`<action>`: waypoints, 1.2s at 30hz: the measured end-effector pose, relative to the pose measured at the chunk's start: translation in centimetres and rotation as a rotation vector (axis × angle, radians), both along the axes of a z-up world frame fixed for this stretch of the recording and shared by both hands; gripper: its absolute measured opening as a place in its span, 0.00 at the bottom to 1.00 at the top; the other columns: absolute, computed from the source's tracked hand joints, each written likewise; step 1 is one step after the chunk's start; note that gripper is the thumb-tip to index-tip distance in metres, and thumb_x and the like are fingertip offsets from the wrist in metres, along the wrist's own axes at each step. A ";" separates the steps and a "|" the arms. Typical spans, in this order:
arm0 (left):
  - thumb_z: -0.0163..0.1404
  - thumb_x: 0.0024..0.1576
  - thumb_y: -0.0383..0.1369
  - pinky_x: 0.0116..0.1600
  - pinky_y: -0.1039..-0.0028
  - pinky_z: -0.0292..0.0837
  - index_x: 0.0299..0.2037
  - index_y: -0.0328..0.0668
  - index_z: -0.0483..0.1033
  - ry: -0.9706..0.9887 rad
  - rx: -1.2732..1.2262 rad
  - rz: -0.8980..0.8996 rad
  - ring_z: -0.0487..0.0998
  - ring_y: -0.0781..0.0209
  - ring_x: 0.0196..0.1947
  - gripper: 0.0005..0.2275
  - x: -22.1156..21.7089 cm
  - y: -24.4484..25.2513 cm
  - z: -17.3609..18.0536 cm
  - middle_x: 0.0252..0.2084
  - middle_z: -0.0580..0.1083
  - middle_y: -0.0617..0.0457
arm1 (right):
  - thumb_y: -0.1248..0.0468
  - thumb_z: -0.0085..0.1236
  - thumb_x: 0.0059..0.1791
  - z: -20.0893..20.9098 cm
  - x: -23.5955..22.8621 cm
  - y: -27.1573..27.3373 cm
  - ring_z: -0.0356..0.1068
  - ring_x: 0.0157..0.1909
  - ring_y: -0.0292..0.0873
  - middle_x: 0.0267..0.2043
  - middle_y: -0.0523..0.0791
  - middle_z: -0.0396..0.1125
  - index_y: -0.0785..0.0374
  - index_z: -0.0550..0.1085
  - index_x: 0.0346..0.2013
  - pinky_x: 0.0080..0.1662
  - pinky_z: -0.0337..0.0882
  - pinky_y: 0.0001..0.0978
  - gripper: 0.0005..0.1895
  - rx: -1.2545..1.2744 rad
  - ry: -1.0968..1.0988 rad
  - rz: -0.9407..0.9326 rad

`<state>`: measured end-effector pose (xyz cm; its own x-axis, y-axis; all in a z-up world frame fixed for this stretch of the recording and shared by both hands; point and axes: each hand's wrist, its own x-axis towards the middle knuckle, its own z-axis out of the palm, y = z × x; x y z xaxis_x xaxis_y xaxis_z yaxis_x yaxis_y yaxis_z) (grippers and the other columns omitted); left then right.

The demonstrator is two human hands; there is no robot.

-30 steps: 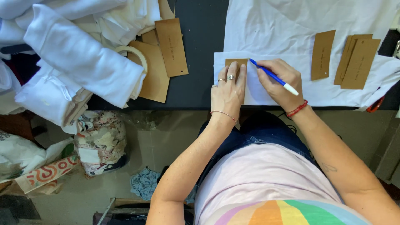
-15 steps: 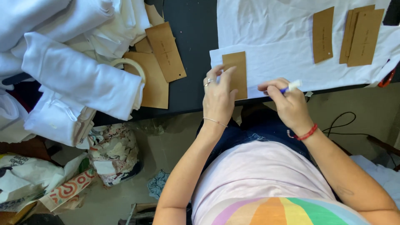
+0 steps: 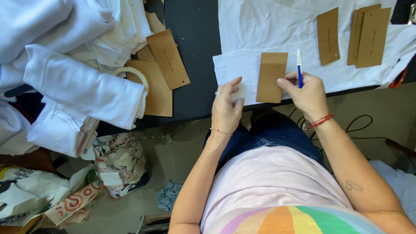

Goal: The person handles a stack of brown cardboard tags, then places them on a white fabric sheet. They use a blue pen to mark the fabric and subsequently use a green electric rotary cutter to cut the fabric into strips.

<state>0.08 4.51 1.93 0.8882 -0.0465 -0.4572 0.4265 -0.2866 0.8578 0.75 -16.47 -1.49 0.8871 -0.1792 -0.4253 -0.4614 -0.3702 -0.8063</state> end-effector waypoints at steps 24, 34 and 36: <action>0.51 0.47 0.27 0.39 0.76 0.66 0.42 0.56 0.68 -0.664 0.586 -0.322 0.68 0.62 0.47 0.14 0.5 -2.1 -4.3 0.48 0.65 0.66 | 0.59 0.60 0.41 1.6 1.1 1.9 0.55 0.23 0.22 0.27 0.35 0.67 0.50 0.71 0.33 0.28 0.55 0.10 0.09 -0.161 -0.011 0.104; 0.50 0.50 0.29 0.37 0.78 0.64 0.40 0.55 0.69 -0.726 0.793 -0.356 0.65 0.66 0.49 0.10 0.5 -3.2 -3.5 0.52 0.62 0.66 | 0.68 0.62 0.42 2.9 1.7 1.3 0.65 0.35 0.45 0.35 0.45 0.65 0.60 0.73 0.36 0.35 0.64 0.30 0.10 -0.352 -0.302 0.166; 0.50 0.46 0.21 0.35 0.71 0.65 0.35 0.48 0.70 -0.766 0.851 -0.364 0.71 0.58 0.46 0.10 0.7 -3.5 -2.9 0.53 0.64 0.58 | 0.67 0.40 0.52 3.8 2.5 1.2 0.59 0.31 0.33 0.41 0.47 0.61 0.69 0.67 0.34 0.34 0.61 0.18 0.08 0.014 -0.359 -0.061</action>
